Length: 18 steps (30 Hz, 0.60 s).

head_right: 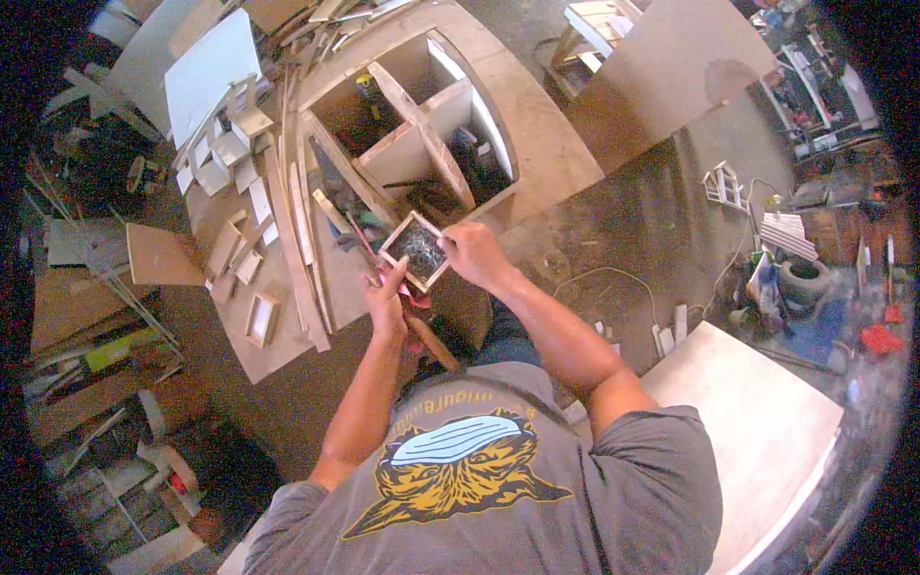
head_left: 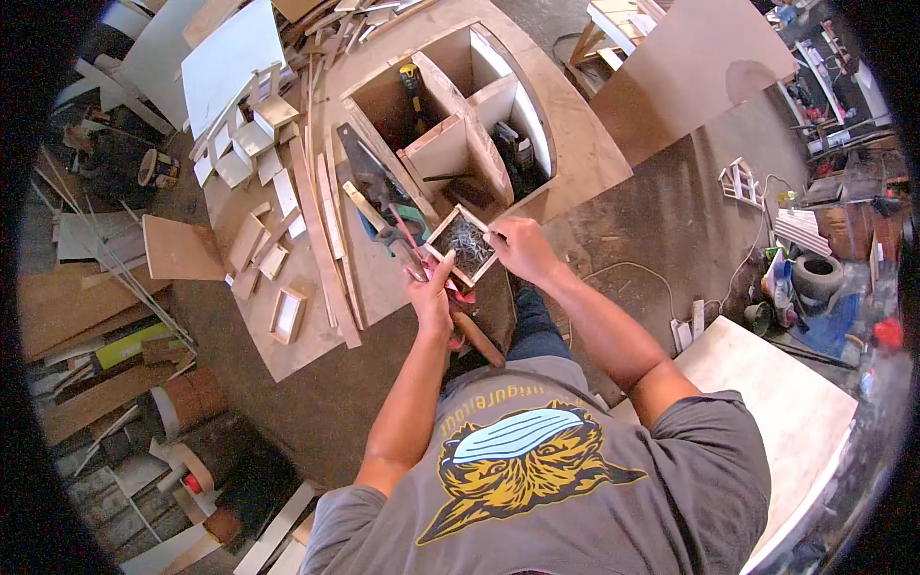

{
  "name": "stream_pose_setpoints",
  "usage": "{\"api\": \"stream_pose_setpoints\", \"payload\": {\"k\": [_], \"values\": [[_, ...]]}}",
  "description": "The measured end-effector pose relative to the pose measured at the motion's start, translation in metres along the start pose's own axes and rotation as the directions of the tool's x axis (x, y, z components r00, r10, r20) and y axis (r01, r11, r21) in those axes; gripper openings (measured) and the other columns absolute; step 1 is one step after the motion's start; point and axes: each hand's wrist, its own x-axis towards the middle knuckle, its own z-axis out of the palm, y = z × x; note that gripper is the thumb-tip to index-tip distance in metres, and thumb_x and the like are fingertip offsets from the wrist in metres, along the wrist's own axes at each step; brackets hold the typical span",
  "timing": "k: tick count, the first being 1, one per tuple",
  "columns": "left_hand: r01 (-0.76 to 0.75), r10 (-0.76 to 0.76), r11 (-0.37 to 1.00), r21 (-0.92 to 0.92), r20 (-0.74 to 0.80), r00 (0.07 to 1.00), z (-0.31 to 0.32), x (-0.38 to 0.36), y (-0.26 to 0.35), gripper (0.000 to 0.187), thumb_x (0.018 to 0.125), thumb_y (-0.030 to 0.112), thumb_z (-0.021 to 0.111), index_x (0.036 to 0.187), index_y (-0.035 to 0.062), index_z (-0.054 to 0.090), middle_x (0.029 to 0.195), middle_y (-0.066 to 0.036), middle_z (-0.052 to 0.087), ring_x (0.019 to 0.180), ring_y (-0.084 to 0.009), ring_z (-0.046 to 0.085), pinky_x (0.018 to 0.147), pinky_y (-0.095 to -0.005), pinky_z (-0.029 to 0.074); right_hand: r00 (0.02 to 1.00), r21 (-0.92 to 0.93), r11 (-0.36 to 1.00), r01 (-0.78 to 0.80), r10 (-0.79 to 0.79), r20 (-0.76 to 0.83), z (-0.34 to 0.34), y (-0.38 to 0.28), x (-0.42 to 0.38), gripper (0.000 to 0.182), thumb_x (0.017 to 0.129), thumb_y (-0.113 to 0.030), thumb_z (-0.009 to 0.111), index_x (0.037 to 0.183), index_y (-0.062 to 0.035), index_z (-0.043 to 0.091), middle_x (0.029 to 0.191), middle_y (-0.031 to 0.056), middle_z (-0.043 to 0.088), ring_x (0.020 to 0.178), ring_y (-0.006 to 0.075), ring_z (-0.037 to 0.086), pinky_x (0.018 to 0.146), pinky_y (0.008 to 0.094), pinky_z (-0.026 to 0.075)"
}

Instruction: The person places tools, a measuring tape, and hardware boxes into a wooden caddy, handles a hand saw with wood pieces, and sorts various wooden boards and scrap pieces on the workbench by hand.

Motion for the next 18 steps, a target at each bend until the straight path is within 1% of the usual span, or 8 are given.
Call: {"api": "stream_pose_setpoints", "payload": {"k": [6,7,8,9,10,13,16,18], "values": [[0.092,-0.092,0.996,-0.002,0.013,0.996,0.002,-0.009,0.016,0.024,0.087,0.02,0.08,0.095,0.0073,0.061,0.082,-0.004,0.066,0.061,-0.0117,0.06,0.053,-0.0281,0.05,0.992,-0.095,0.995,-0.033,0.021,-0.124,-0.002,0.012,0.015,0.015,0.087,-0.015,0.068,0.082,-0.0014,0.07,0.082,0.021,0.068,0.081,0.0415,0.067,0.075,0.052,0.052],[0.054,-0.054,0.999,0.005,0.034,0.998,-0.004,0.0,0.006,0.026,0.09,0.021,0.075,0.101,0.0041,0.058,0.079,-0.009,0.063,0.052,-0.0162,0.058,0.041,-0.0367,0.056,0.992,-0.102,0.994,-0.043,0.03,-0.125,0.0,0.017,0.019,0.014,0.086,-0.015,0.068,0.082,-0.0016,0.07,0.082,0.0209,0.068,0.081,0.0416,0.067,0.075,0.052,0.053],[0.051,-0.051,0.999,-0.002,0.031,0.998,-0.011,0.005,-0.004,0.026,0.09,0.021,0.075,0.101,0.0041,0.058,0.078,-0.009,0.063,0.051,-0.0165,0.058,0.041,-0.0367,0.056,0.991,-0.11,0.993,-0.052,0.038,-0.127,0.002,0.022,0.023,0.013,0.086,-0.014,0.068,0.082,-0.0017,0.07,0.082,0.0207,0.068,0.081,0.0416,0.067,0.075,0.052,0.053],[0.046,-0.045,0.999,-0.01,0.028,0.999,-0.012,0.006,-0.003,0.026,0.09,0.021,0.075,0.101,0.0041,0.058,0.078,-0.009,0.062,0.051,-0.0168,0.058,0.041,-0.0366,0.056,0.993,-0.145,0.986,-0.077,0.064,-0.097,0.002,0.026,0.025,0.013,0.087,-0.012,0.068,0.091,-0.001,0.073,0.086,0.02,0.07,0.082,0.0392,0.068,0.077,0.0473,0.054],[0.04,-0.039,0.999,-0.017,0.023,0.999,-0.013,0.006,-0.001,0.026,0.09,0.021,0.074,0.101,0.004,0.058,0.077,-0.009,0.062,0.05,-0.0171,0.058,0.041,-0.0366,0.056,0.994,-0.149,0.986,-0.078,0.065,-0.092,0.002,0.029,0.026,0.013,0.087,-0.012,0.068,0.091,-0.0012,0.073,0.086,0.02,0.07,0.082,0.0392,0.068,0.077,0.0473,0.054],[0.131,-0.131,0.991,0.004,0.022,0.991,-0.017,0.0,0.01,0.026,0.088,0.022,0.078,0.099,0.0058,0.061,0.082,-0.006,0.067,0.059,-0.0117,0.059,0.051,-0.0283,0.049,0.994,-0.167,0.983,-0.07,0.054,-0.1,0.0,0.039,0.027,0.012,0.087,-0.013,0.068,0.089,-0.0019,0.072,0.085,0.0205,0.069,0.083,0.0397,0.068,0.077,0.0489,0.053],[0.057,-0.058,0.998,0.008,0.022,0.998,-0.023,0.004,0.002,0.025,0.09,0.022,0.074,0.097,0.003,0.059,0.073,-0.01,0.062,0.05,-0.0186,0.059,0.04,-0.0381,0.055,0.989,-0.202,0.977,-0.069,0.04,-0.145,0.002,0.047,0.028,0.013,0.087,-0.014,0.067,0.084,-0.0023,0.071,0.084,0.0213,0.069,0.082,0.0406,0.068,0.076,0.0517,0.053],[0.036,-0.036,0.999,-0.006,0.002,0.999,-0.019,0.0,0.004,0.025,0.09,0.022,0.075,0.095,0.0021,0.06,0.07,-0.01,0.061,0.05,-0.0183,0.059,0.04,-0.0378,0.055,0.985,-0.23,0.968,-0.098,0.062,-0.159,0.003,0.042,0.03,0.014,0.087,-0.015,0.067,0.084,-0.0015,0.07,0.084,0.0208,0.069,0.081,0.04,0.069,0.076,0.051,0.054]]}}
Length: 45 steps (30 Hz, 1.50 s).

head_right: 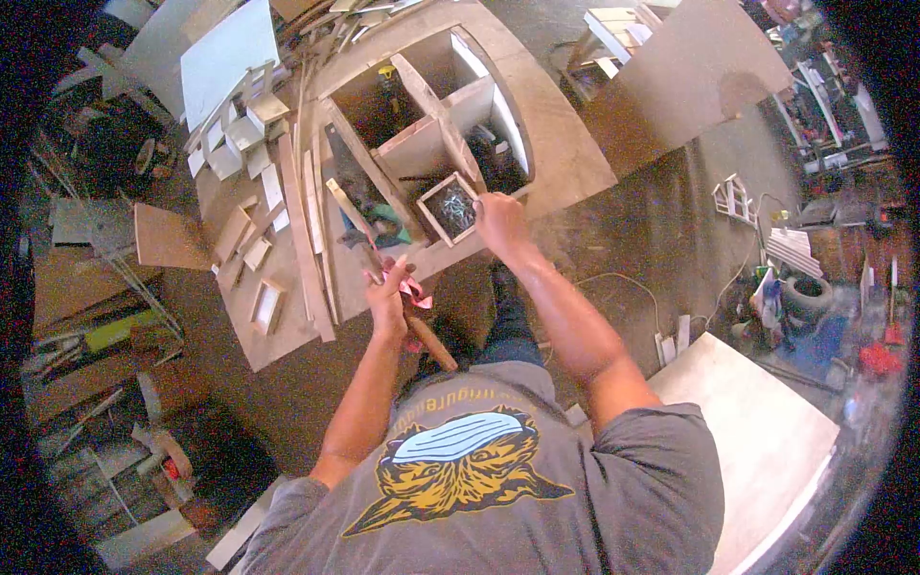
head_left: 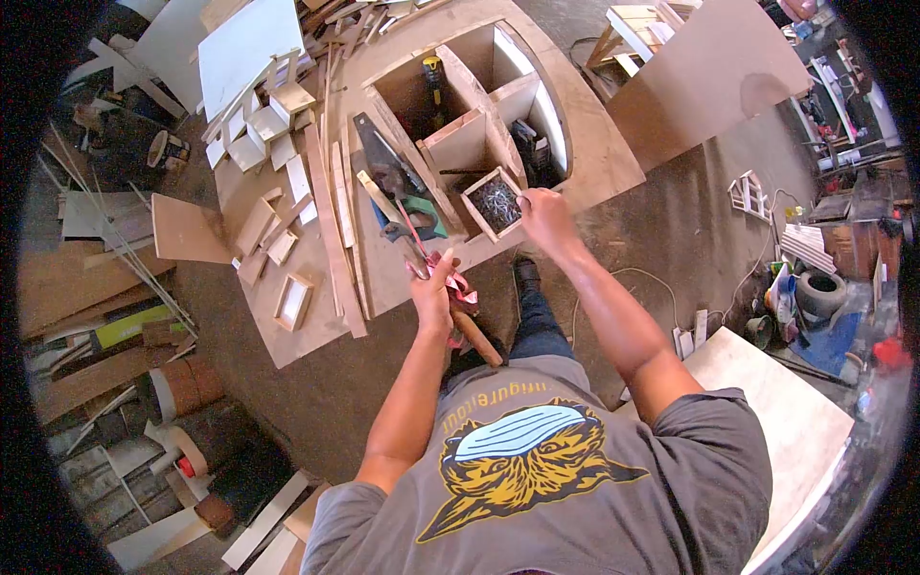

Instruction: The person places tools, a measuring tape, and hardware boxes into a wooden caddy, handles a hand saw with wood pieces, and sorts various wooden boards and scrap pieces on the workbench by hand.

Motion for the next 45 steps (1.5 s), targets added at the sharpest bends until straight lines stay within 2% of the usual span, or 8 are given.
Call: {"api": "stream_pose_setpoints", "payload": {"k": [19,25,31,34,36,37,42,45], "values": [[0.016,-0.02,0.998,0.054,0.072,0.997,0.0,-0.005,0.005,0.032,0.095,0.028,0.068,0.094,-0.0032,0.063,0.058,-0.009,0.058,0.043,-0.0196,0.057,0.041,-0.0352,0.053,0.929,-0.397,0.906,-0.149,0.266,0.259,0.083,-0.013,0.015,0.017,0.083,-0.007,0.061,0.09,-0.0037,0.075,0.09,0.0181,0.074,0.089,0.0381,0.073,0.074,0.0486,0.059],[0.064,-0.057,0.997,-0.042,0.146,0.988,0.026,-0.025,0.032,0.033,0.096,0.031,0.068,0.095,-0.0009,0.064,0.069,-0.005,0.062,0.051,-0.0145,0.06,0.045,-0.0293,0.05,0.974,-0.215,0.977,0.004,0.045,0.222,0.064,-0.021,-0.011,0.023,0.092,-0.023,0.063,0.097,-0.0025,0.072,0.094,0.0183,0.074,0.08,0.0371,0.072,0.07,0.0435,0.058],[-0.03,0.043,0.996,-0.084,0.157,0.987,0.066,-0.024,0.04,0.053,0.104,0.049,0.05,0.111,-0.0014,0.063,0.092,-0.009,0.066,0.077,-0.0169,0.064,0.068,-0.0322,0.054,0.881,0.614,0.736,-0.284,-0.053,0.47,-0.065,-0.083,-0.034,0.06,0.086,-0.048,0.073,0.123,-0.0037,0.059,0.109,0.0168,0.07,0.102,0.0372,0.068,0.086,0.0458,0.053],[-0.128,0.105,0.988,0.089,0.23,0.968,0.087,-0.023,0.05,0.063,0.106,0.055,0.038,0.125,-0.0012,0.058,0.111,-0.009,0.063,0.098,-0.0172,0.06,0.089,-0.0321,0.049,0.961,0.524,0.838,0.15,-0.247,0.12,-0.094,-0.093,-0.029,0.064,0.084,-0.044,0.076,0.13,-0.0047,0.055,0.115,0.018,0.067,0.107,0.0367,0.065,0.092,0.0444,0.05],[-0.342,0.275,0.884,0.318,0.237,0.932,0.114,-0.027,0.06,0.061,0.107,0.054,0.038,0.127,-0.0008,0.056,0.111,-0.009,0.063,0.098,-0.0171,0.059,0.089,-0.0309,0.049,0.965,0.479,0.871,0.114,-0.211,0.155,-0.107,-0.088,-0.023,0.061,0.088,-0.036,0.074,0.136,-0.0055,0.051,0.118,0.0188,0.066,0.111,0.0366,0.064,0.095,0.0437,0.049],[-0.105,0.098,0.994,0.034,0.167,0.981,0.128,-0.027,0.063,0.056,0.108,0.05,0.04,0.129,-0.0003,0.054,0.114,-0.008,0.062,0.102,-0.0161,0.058,0.091,-0.0312,0.047,0.968,0.493,0.865,0.097,-0.197,0.157,-0.111,-0.083,-0.019,0.06,0.089,-0.034,0.073,0.137,-0.0055,0.05,0.118,0.019,0.067,0.111,0.0367,0.064,0.095,0.0438,0.049],[-0.092,0.11,0.991,-0.093,0.21,0.971,0.183,-0.024,0.069,0.05,0.108,0.046,0.044,0.125,-0.0001,0.055,0.109,-0.005,0.061,0.101,-0.0137,0.056,0.091,-0.0303,0.046,0.965,0.578,0.815,-0.041,-0.118,0.235,-0.125,-0.05,0.015,0.05,0.093,-0.018,0.064,0.139,-0.0039,0.049,0.122,0.0203,0.066,0.119,0.0373,0.061,0.099,0.0424,0.048],[-0.189,0.2,0.975,-0.117,0.09,0.976,0.226,-0.015,0.068,0.048,0.108,0.045,0.042,0.122,0.0003,0.056,0.107,-0.005,0.061,0.099,-0.0136,0.055,0.091,-0.03,0.045,0.966,0.59,0.797,0.129,-0.236,0.108,-0.125,-0.027,0.044,0.049,0.093,-0.006,0.055,0.142,-0.0068,0.048,0.127,0.0207,0.063,0.12,0.039,0.061,0.1,0.0416,0.049]]}}
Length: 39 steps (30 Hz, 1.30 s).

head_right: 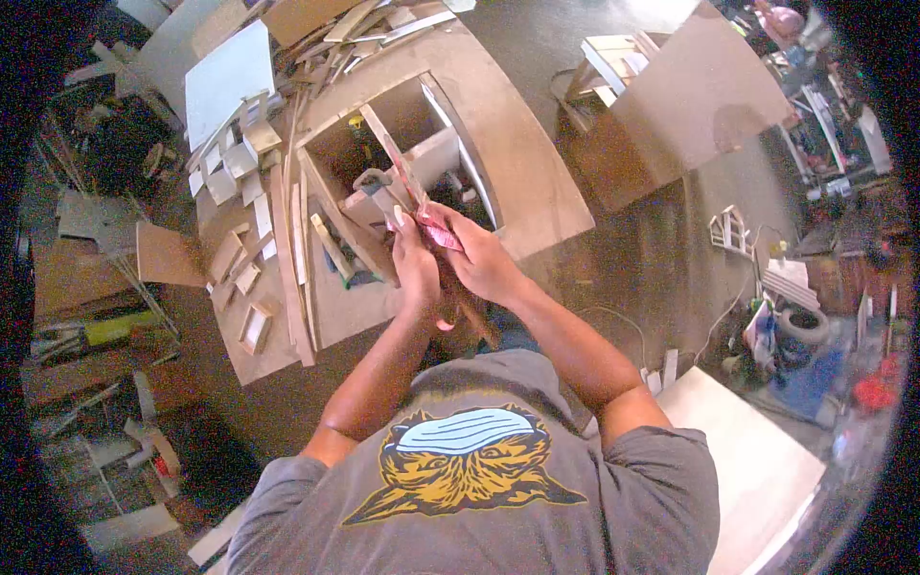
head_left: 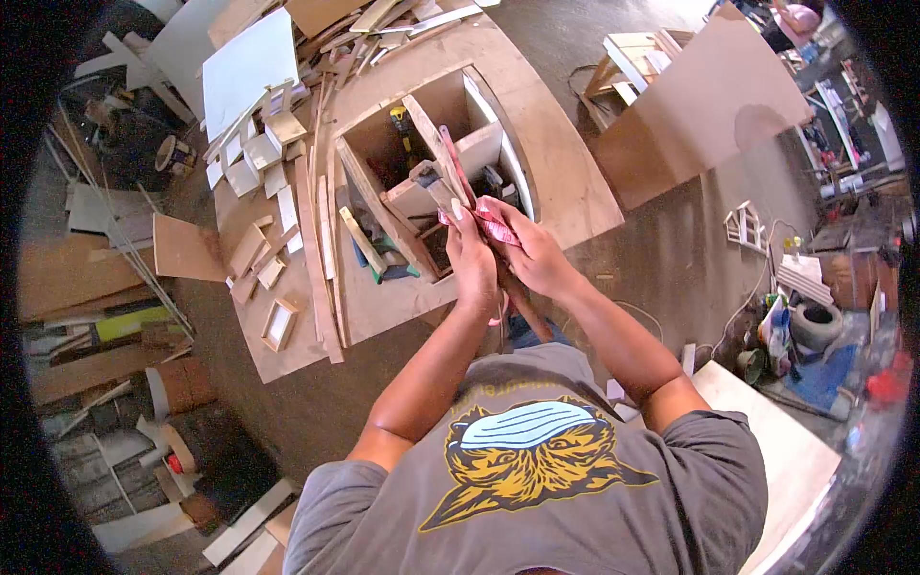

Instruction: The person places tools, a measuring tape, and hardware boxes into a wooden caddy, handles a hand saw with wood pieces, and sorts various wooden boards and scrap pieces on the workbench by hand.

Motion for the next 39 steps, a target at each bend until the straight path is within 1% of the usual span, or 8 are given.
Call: {"api": "stream_pose_setpoints", "payload": {"k": [6,14,16,20,23,28,35,39], "values": [[0.001,-0.025,0.983,-0.185,-0.126,0.992,0.05,0.036,-0.012,0.053,0.109,0.047,0.038,0.119,-0.0009,0.058,0.108,-0.007,0.061,0.099,-0.0161,0.057,0.09,-0.0327,0.047,0.991,-0.191,0.982,0.004,0.021,0.131,-0.051,0.012,0.059,0.047,0.092,0.0,0.055,0.138,-0.0025,0.054,0.115,0.0224,0.065,0.11,0.0392,0.063,0.095,0.0426,0.05],[0.111,-0.248,0.92,-0.376,-0.337,0.908,0.055,0.083,0.007,0.058,0.108,0.052,0.033,0.124,0.0026,0.058,0.112,-0.009,0.063,0.1,-0.023,0.062,0.088,-0.0389,0.05,0.925,-0.108,0.994,0.014,0.028,0.379,-0.039,0.026,0.129,0.039,0.097,-0.011,0.059,0.135,-0.0041,0.058,0.118,0.0199,0.068,0.106,0.0296,0.068,0.093,0.0381,0.051],[0.16,-0.299,0.883,-0.442,-0.266,0.916,0.048,0.094,0.01,0.064,0.105,0.06,0.027,0.129,0.007,0.055,0.119,-0.01,0.062,0.108,-0.0273,0.06,0.095,-0.0438,0.049,0.895,-0.122,0.992,-0.043,0.092,0.437,-0.032,0.025,0.141,0.038,0.098,-0.013,0.06,0.135,-0.0028,0.058,0.119,0.0191,0.069,0.105,0.0256,0.068,0.094,0.0373,0.051],[0.324,-0.446,0.815,-0.48,-0.165,0.879,0.046,0.101,0.05,0.073,0.102,0.068,0.02,0.136,0.0098,0.049,0.127,-0.013,0.059,0.117,-0.0322,0.058,0.101,-0.049,0.047,0.843,-0.149,0.984,-0.096,0.16,0.513,-0.02,0.016,0.179,0.035,0.094,-0.028,0.061,0.124,-0.009,0.065,0.106,0.0235,0.07,0.1,0.0414,0.067,0.086,0.0456,0.052],[0.305,-0.43,0.753,-0.583,-0.085,0.899,0.026,0.125,0.028,0.068,0.103,0.067,0.026,0.136,0.0125,0.051,0.128,-0.009,0.06,0.119,-0.0255,0.057,0.095,-0.0448,0.05,0.687,-0.371,0.924,-0.09,0.327,0.649,-0.017,-0.01,0.215,0.04,0.1,-0.027,0.057,0.134,-0.0058,0.059,0.097,0.0163,0.073,0.09,0.0208,0.069,0.086,0.0354,0.053],[0.355,-0.437,0.694,-0.627,0.026,0.899,0.019,0.142,0.041,0.071,0.101,0.069,0.025,0.137,0.0128,0.049,0.132,-0.007,0.059,0.122,-0.0256,0.059,0.102,-0.0437,0.051,0.598,-0.522,0.816,0.246,0.296,0.745,0.006,-0.013,0.261,0.035,0.09,-0.032,0.056,0.1,-0.0007,0.069,0.095,0.0273,0.069,0.084,0.047,0.066,0.077,0.0515,0.052],[0.469,-0.447,0.6,-0.649,0.214,0.868,0.002,0.158,0.03,0.075,0.1,0.071,0.021,0.137,0.0139,0.051,0.131,-0.007,0.061,0.115,-0.0263,0.063,0.096,-0.0418,0.054,0.412,-0.672,0.664,0.327,0.54,0.734,0.039,-0.019,0.294,0.029,0.082,-0.027,0.063,0.092,-0.0007,0.07,0.087,0.0258,0.07,0.083,0.0448,0.068,0.076,0.0505,0.052],[0.502,-0.505,0.517,-0.693,0.226,0.833,-0.005,0.162,0.04,0.077,0.099,0.073,0.017,0.134,0.0143,0.052,0.127,-0.007,0.062,0.113,-0.0253,0.062,0.094,-0.0411,0.053,0.337,-0.71,0.644,0.285,0.626,0.703,0.051,-0.02,0.307,0.038,0.073,-0.031,0.065,0.089,0.0017,0.074,0.086,0.0231,0.073,0.074,0.0361,0.071,0.066,0.0468,0.054]]}}
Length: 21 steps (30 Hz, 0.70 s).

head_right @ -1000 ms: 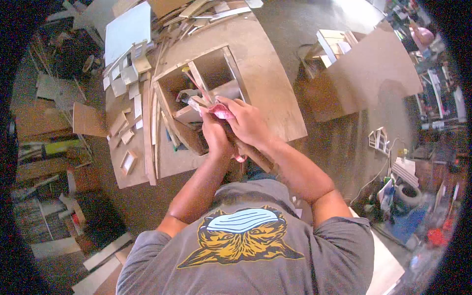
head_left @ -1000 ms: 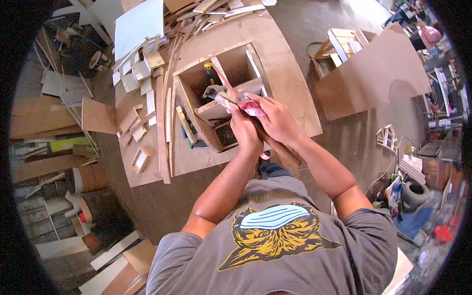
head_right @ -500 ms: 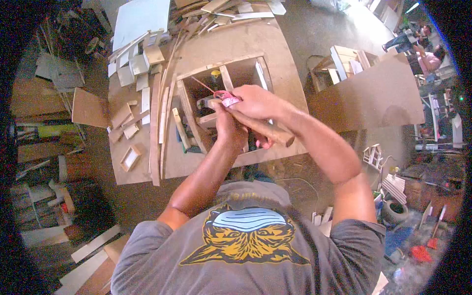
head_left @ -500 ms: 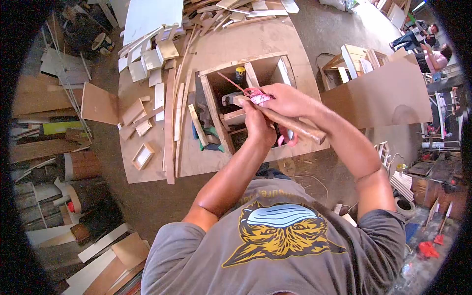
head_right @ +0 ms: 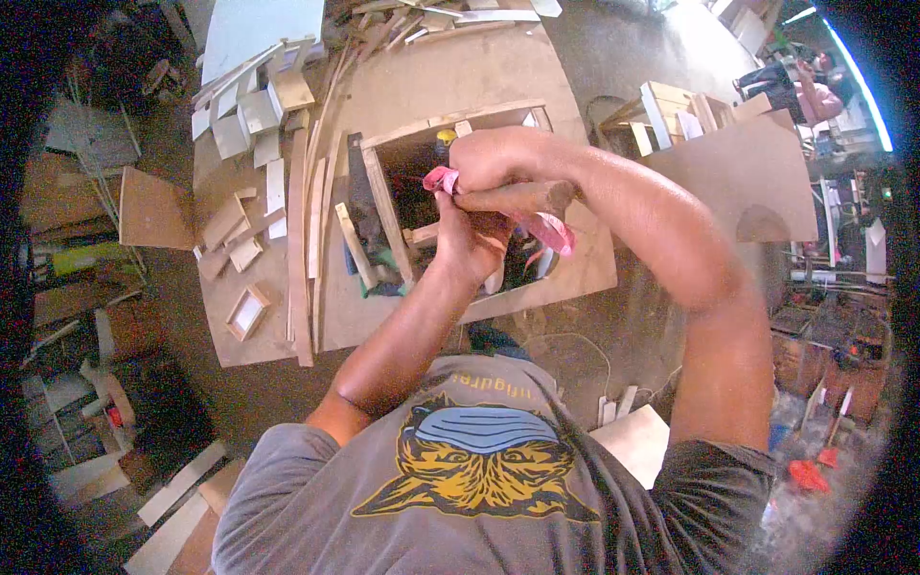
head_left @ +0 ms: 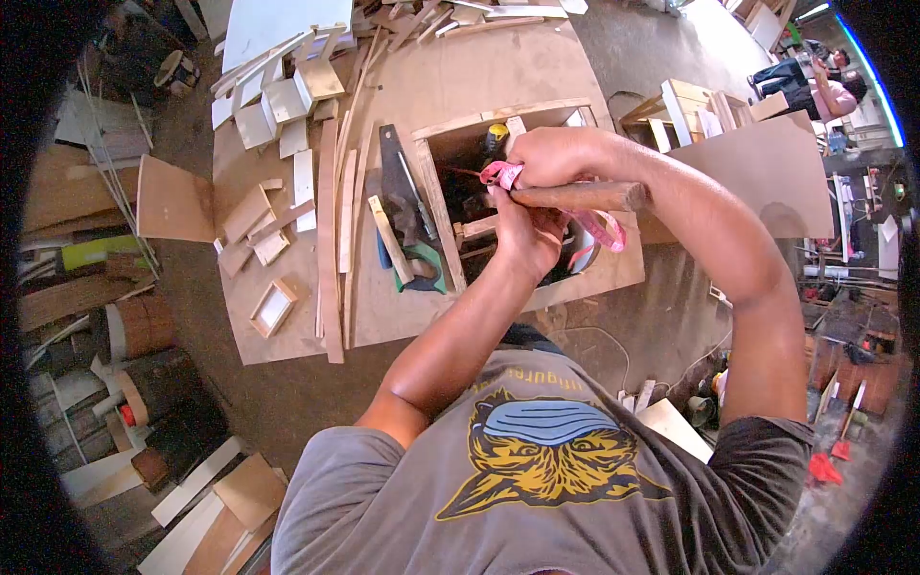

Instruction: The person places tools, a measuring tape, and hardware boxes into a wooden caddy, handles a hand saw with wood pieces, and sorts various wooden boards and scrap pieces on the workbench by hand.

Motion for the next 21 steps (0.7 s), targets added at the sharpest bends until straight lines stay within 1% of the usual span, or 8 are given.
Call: {"api": "stream_pose_setpoints", "payload": {"k": [2,5,8,11,14,15,18,21], "values": [[0.03,-0.031,0.998,-0.046,-0.017,0.999,0.002,0.0,0.005,0.074,0.101,0.071,0.015,0.129,0.0154,0.055,0.116,-0.004,0.063,0.102,-0.0212,0.063,0.089,-0.0391,0.051,1.0,0.011,1.0,0.001,-0.001,0.02,-0.003,-0.003,0.003,0.034,0.074,-0.027,0.067,0.09,0.0021,0.073,0.081,0.021,0.072,0.071,0.0334,0.07,0.064,0.0461,0.054],[0.245,-0.243,0.969,0.035,-0.057,0.968,-0.001,-0.008,0.017,0.074,0.099,0.073,0.018,0.122,0.0145,0.057,0.106,-0.004,0.063,0.093,-0.0199,0.061,0.084,-0.0388,0.051,1.0,0.025,0.999,0.02,-0.02,0.002,-0.004,-0.002,0.009,0.033,0.074,-0.026,0.068,0.088,0.0027,0.073,0.077,0.0202,0.071,0.068,0.0322,0.069,0.063,0.0458,0.053],[0.168,-0.165,0.985,0.038,-0.065,0.984,0.003,-0.006,0.021,0.074,0.098,0.075,0.02,0.116,0.0141,0.058,0.099,-0.004,0.061,0.087,-0.0191,0.06,0.081,-0.0389,0.051,0.999,-0.044,0.999,0.029,-0.028,0.035,-0.009,-0.003,0.015,0.035,0.073,-0.03,0.066,0.087,0.0017,0.074,0.08,0.0216,0.072,0.07,0.0334,0.069,0.063,0.0461,0.053],[0.197,-0.195,0.978,0.063,-0.037,0.98,-0.001,-0.003,0.025,0.072,0.099,0.073,0.02,0.116,0.014,0.058,0.098,-0.003,0.061,0.088,-0.0194,0.061,0.078,-0.0388,0.052,0.999,-0.068,0.997,0.025,-0.022,0.045,-0.008,0.003,0.026,0.035,0.072,-0.03,0.066,0.085,0.0014,0.074,0.08,0.0224,0.072,0.07,0.0339,0.069,0.063,0.0467,0.053],[0.236,-0.235,0.969,0.069,-0.02,0.972,-0.009,0.001,0.03,0.073,0.1,0.072,0.018,0.127,0.0162,0.057,0.113,-0.007,0.065,0.101,-0.0226,0.064,0.082,-0.04,0.054,0.999,-0.029,0.999,0.017,-0.016,0.027,-0.012,-0.002,0.025,0.036,0.073,-0.031,0.067,0.084,0.0023,0.074,0.079,0.0226,0.071,0.069,0.0338,0.069,0.064,0.0467,0.053],[0.234,-0.231,0.969,0.075,-0.044,0.972,-0.006,-0.001,0.032,0.072,0.101,0.071,0.018,0.127,0.016,0.057,0.114,-0.007,0.065,0.102,-0.0227,0.064,0.082,-0.0401,0.054,1.0,-0.011,1.0,0.014,-0.013,0.022,-0.015,-0.005,0.023,0.037,0.074,-0.032,0.067,0.084,0.0026,0.074,0.078,0.0227,0.071,0.069,0.0337,0.069,0.064,0.0466,0.053],[0.232,-0.224,0.969,0.087,-0.086,0.971,-0.003,-0.006,0.038,0.07,0.102,0.067,0.017,0.128,0.0159,0.057,0.116,-0.008,0.066,0.103,-0.0233,0.065,0.079,-0.0404,0.055,0.998,-0.026,0.998,0.062,-0.061,0.028,-0.017,-0.009,0.021,0.029,0.074,-0.023,0.068,0.085,0.0029,0.072,0.073,0.0177,0.07,0.064,0.0277,0.066,0.061,0.0441,0.049],[0.201,-0.194,0.976,0.087,-0.082,0.978,-0.007,-0.005,0.043,0.069,0.102,0.066,0.017,0.128,0.0163,0.057,0.116,-0.008,0.067,0.101,-0.0238,0.066,0.076,-0.0402,0.055,0.995,0.039,0.995,0.094,-0.095,0.039,-0.014,-0.004,0.032,0.027,0.075,-0.023,0.067,0.083,0.0025,0.072,0.071,0.0165,0.069,0.062,0.0259,0.064,0.059,0.0434,0.047]]}}
